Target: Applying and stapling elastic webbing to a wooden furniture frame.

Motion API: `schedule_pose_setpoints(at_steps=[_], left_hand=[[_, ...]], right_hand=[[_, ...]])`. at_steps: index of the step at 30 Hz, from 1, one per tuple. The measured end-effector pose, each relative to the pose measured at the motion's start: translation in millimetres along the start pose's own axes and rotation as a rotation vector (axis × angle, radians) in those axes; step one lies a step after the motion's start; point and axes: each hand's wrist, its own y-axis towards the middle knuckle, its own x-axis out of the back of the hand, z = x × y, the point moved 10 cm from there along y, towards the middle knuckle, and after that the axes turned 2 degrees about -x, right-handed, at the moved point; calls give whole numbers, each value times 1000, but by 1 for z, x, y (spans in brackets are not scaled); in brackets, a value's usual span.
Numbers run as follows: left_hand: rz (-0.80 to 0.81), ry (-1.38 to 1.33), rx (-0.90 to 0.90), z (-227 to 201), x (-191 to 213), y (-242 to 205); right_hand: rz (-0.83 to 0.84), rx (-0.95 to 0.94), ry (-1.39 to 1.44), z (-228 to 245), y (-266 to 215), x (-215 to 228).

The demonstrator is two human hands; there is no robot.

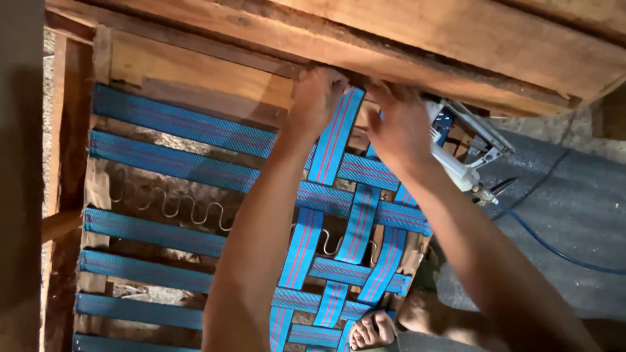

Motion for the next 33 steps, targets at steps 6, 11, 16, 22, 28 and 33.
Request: schedule_pose_setpoints(at_steps=[6, 11, 16, 22, 28, 33], left_hand=[[-131, -28, -53, -10, 13, -12], [-173, -40, -16, -5, 8, -8], [-140, 3, 79, -6, 5, -5], [-119, 128, 115, 19, -23, 10], [-143, 148, 117, 31, -34, 16], [-211, 158, 75, 34, -40, 12]], right_hand=[[63, 62, -91, -32, -78, 71], [335, 22, -241, -77, -92, 38], [293, 171, -105, -49, -82, 52], [440, -888, 523, -43, -126, 29], [2, -1004, 1238, -5, -114, -42], [-101, -924, 1222, 8, -97, -55]])
